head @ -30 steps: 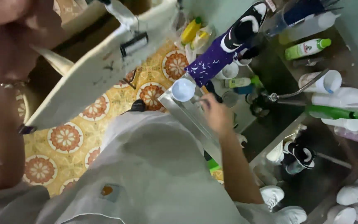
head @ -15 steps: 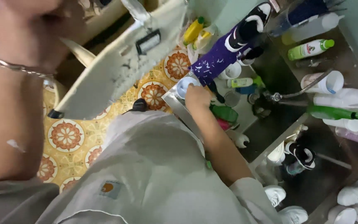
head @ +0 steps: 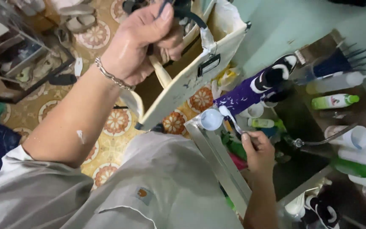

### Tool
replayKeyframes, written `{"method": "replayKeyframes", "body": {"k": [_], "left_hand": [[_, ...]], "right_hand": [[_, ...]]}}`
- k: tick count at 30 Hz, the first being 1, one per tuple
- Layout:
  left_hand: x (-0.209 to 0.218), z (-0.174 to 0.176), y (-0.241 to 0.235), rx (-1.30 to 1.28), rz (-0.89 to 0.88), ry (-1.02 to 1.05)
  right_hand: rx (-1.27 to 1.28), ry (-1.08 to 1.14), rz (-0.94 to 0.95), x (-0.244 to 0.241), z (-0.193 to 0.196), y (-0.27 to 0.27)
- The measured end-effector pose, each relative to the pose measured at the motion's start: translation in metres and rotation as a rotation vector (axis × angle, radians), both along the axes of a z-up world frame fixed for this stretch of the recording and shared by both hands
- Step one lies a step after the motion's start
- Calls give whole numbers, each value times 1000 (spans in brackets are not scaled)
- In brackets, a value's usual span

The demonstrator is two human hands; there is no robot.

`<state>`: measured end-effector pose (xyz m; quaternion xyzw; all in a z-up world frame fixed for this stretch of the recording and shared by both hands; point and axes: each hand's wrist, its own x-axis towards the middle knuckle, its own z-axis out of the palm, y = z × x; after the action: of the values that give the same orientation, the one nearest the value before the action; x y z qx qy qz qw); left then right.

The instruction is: The person paints the interior and exterior of a small tote bag white using a toothbrush as a brush. They repeatedly dip the toothbrush into a small cup of white paint and apply it to the bag's handles, seams, and fabric surfaces.

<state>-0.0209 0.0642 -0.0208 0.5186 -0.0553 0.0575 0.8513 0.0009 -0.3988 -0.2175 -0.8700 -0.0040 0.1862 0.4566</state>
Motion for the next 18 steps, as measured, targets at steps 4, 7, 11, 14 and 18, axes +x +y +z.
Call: {"method": "replayKeyframes", "body": {"k": [4, 7, 11, 14, 18], "left_hand": [[15, 9, -16, 45, -79, 76], [25, 12, -32, -56, -51, 160], [33, 12, -41, -127, -38, 231], [32, 5, -40, -212, -91, 178], [27, 11, -36, -351, -113, 211]], "right_hand": [[456, -245, 55, -1, 31, 51], [642, -390, 178, 17, 41, 101], [785, -493, 307, 54, 53, 159], [748, -564, 361, 72, 65, 171], [761, -585, 427, 83, 35, 160]]}}
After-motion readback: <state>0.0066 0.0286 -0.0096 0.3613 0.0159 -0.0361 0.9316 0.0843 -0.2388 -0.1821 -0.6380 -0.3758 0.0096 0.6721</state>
